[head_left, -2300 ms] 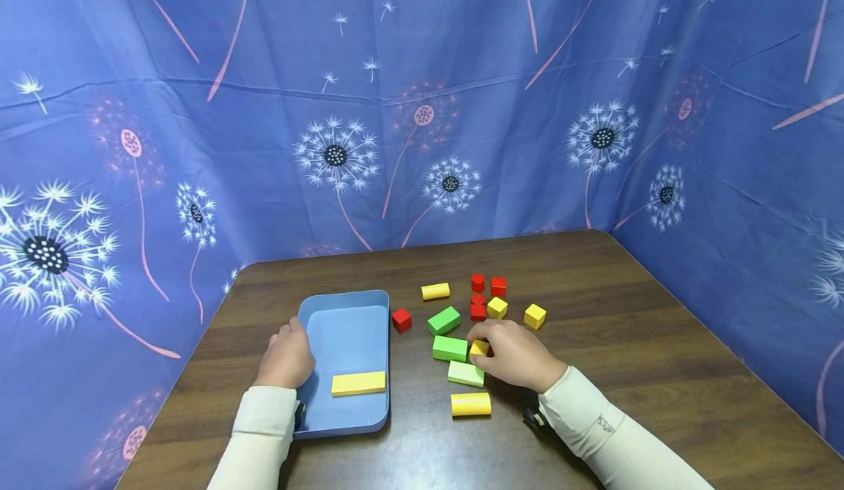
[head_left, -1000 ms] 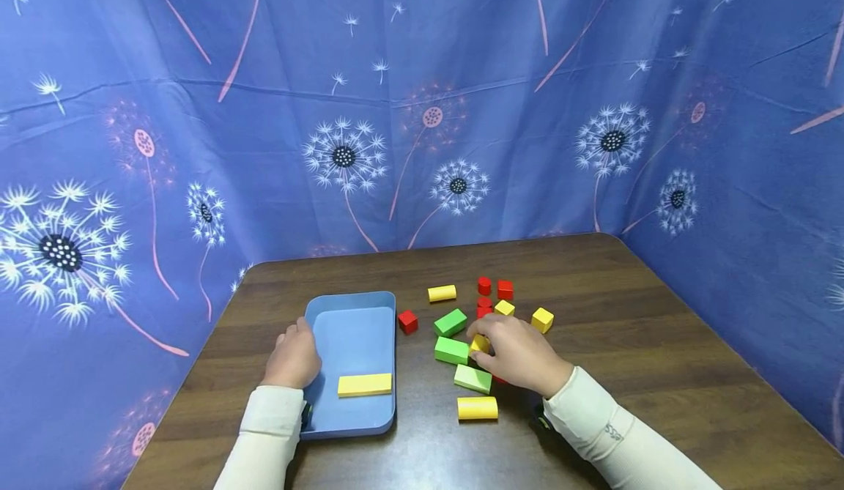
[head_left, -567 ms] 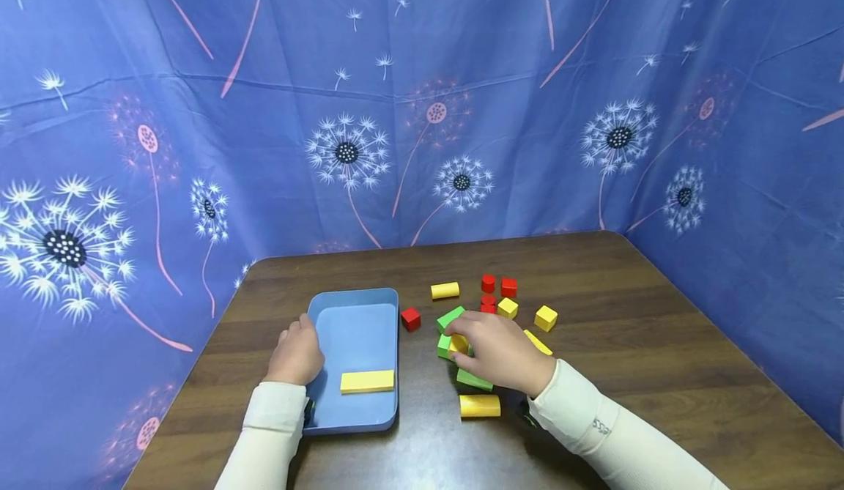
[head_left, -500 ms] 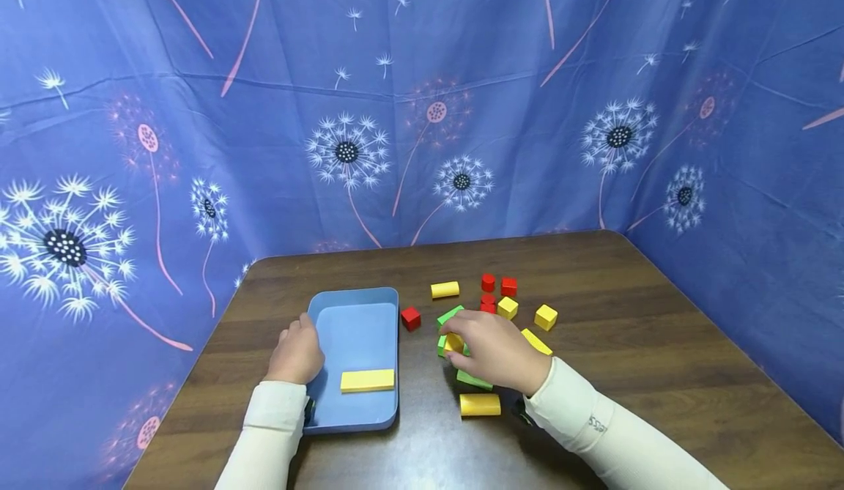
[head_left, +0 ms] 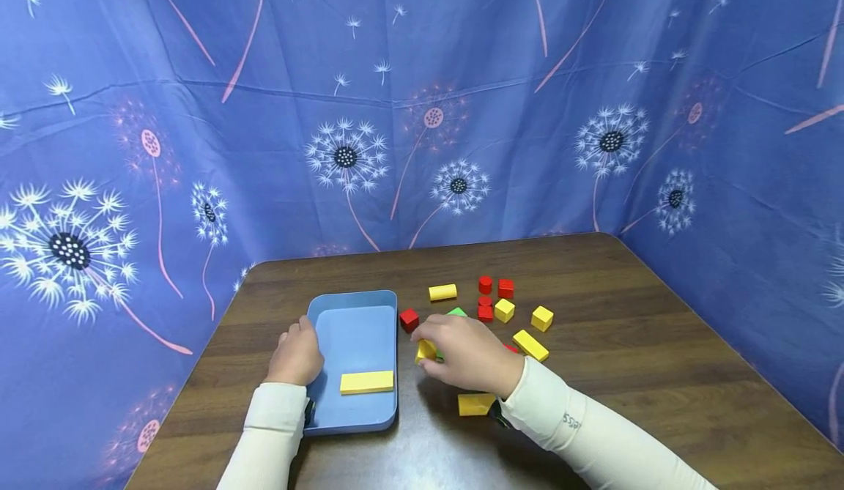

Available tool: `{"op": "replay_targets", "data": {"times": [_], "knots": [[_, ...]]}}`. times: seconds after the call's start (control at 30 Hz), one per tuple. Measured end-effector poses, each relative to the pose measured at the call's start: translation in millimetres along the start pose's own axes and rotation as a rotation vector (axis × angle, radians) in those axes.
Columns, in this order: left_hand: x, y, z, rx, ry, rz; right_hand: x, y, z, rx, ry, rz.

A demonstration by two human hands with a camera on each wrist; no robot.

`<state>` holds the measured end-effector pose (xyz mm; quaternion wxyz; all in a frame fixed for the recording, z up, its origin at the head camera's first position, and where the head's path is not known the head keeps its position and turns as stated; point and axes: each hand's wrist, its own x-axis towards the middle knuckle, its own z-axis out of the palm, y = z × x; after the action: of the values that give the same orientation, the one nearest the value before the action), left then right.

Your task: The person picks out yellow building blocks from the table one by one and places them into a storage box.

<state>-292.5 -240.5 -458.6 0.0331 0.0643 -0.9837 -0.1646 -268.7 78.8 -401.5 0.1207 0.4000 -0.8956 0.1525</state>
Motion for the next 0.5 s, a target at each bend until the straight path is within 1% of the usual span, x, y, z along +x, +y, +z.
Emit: {"op": "replay_targets", "data": {"times": [0.13, 0.5], "knots": [[-0.2, -1.0, 0.9, 0.002, -0.006, -0.007, 3.5, -5.6, 0.5, 0.011, -0.019, -0.004], [-0.4, -1.2, 2.1, 0.013, 0.013, 0.019, 12.4, -18.1, 4.6, 0.027, -0.021, -0.05]]}}
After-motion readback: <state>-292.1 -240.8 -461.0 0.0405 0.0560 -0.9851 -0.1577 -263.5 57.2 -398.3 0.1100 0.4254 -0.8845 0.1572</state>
